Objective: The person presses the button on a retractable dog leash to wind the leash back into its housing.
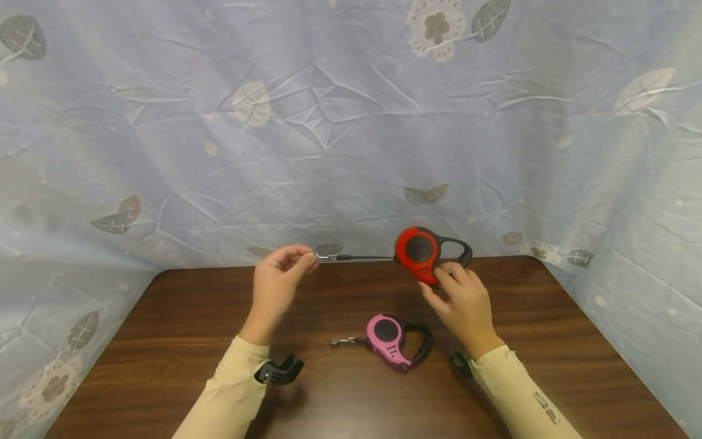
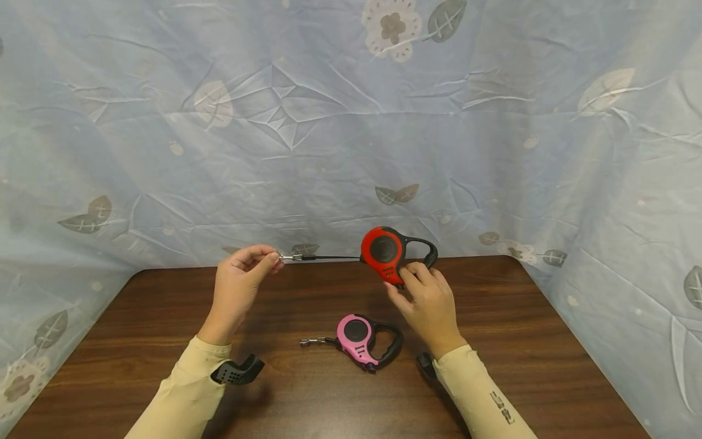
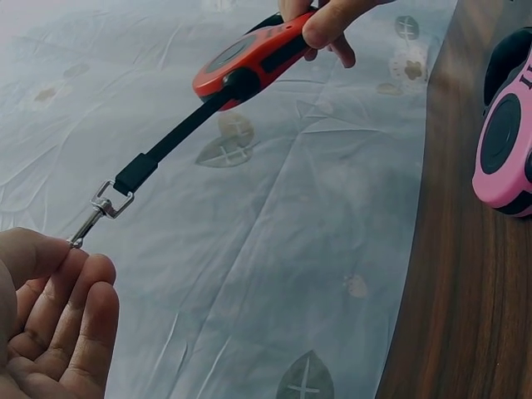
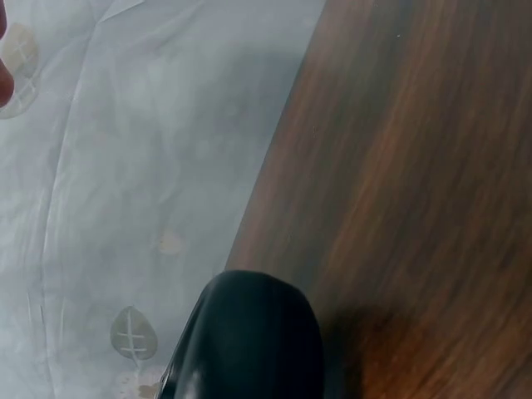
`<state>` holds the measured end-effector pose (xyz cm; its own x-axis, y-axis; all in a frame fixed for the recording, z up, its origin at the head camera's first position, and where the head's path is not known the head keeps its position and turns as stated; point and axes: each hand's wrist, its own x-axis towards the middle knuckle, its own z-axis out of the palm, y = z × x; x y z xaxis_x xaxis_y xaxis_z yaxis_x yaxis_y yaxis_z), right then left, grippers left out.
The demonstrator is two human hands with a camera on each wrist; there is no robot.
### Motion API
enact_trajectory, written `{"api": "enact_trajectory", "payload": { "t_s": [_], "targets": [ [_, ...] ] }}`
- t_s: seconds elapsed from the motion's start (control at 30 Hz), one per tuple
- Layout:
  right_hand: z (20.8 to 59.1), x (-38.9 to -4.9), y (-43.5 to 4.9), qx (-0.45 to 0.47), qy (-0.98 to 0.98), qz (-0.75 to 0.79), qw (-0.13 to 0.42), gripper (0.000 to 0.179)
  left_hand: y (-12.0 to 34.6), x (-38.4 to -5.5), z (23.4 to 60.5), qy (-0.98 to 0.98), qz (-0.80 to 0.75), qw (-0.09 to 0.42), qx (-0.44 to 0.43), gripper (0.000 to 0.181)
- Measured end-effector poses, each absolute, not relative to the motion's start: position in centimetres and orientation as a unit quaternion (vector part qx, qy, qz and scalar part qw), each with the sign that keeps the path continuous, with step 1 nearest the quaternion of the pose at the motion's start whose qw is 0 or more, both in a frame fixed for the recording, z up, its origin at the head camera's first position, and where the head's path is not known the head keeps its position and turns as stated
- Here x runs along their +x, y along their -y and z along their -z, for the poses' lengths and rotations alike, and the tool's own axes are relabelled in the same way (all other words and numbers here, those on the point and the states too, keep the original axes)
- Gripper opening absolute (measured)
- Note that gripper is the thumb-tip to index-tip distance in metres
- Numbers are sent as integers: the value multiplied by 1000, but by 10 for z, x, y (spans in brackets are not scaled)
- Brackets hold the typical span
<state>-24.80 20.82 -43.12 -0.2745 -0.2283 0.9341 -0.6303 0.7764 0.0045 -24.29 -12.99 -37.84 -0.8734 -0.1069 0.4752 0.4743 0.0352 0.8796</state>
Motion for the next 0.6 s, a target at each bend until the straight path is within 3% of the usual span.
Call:
{"api": "enact_trajectory", "payload": {
  "t_s": [0.6],
  "targets": [
    [429,-242,-199,286,777,-184,530,33,119,-238,381,705,665,200,-146,13]
  ]
}}
